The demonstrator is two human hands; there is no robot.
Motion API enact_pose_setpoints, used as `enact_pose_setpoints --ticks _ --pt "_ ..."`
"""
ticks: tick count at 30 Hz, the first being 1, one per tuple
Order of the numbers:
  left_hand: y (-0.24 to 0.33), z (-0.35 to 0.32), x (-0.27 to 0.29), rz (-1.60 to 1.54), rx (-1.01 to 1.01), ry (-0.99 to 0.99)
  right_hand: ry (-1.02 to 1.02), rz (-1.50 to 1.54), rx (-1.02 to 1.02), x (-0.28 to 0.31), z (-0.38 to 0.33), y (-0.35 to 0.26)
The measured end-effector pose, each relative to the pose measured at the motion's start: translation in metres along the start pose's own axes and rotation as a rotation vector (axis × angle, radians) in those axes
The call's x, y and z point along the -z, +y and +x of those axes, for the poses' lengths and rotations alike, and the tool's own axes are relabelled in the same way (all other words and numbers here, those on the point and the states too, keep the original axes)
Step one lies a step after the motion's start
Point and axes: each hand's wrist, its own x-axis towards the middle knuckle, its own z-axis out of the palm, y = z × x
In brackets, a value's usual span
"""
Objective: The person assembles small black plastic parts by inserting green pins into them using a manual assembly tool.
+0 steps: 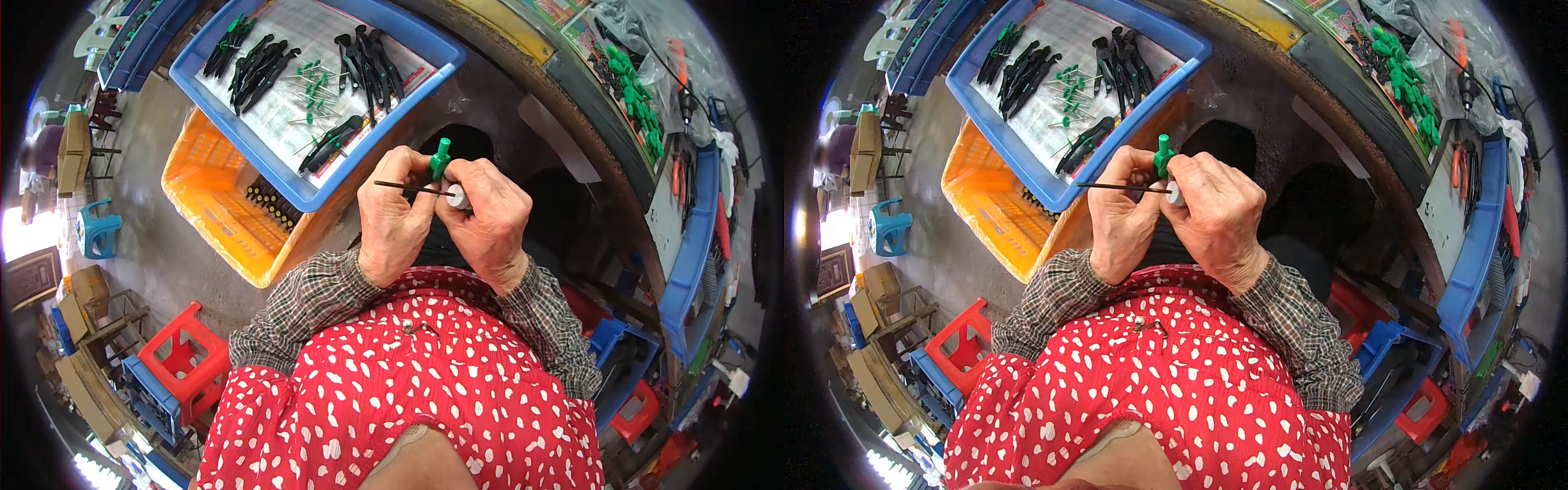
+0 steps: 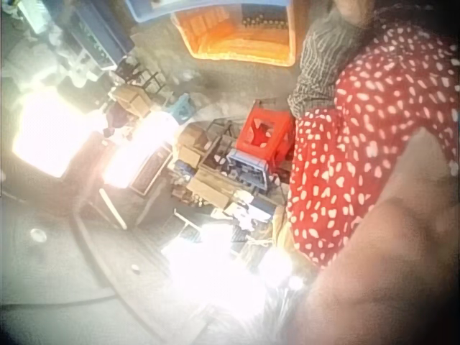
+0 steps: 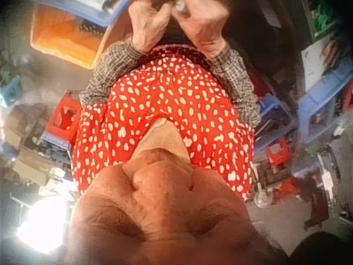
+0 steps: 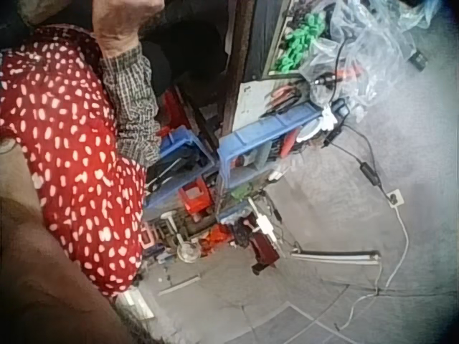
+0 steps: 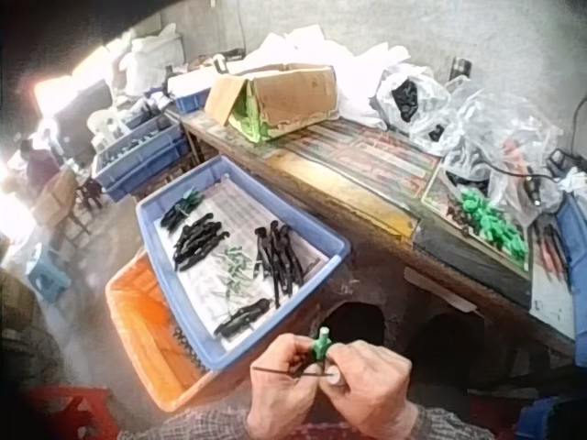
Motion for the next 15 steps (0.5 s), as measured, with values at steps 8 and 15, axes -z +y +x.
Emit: enact_pose_setpoints --ticks 8,15 --pt "0.005 -0.001 0.002 -0.001 0.017 0.02 0.025 0.287 -0.295 0.0 -0.006 -0.005" --pt "0.007 -0.001 0.005 0.051 0.049 0.023 -0.026 0.318 -0.384 0.003 -0.002 -0.009"
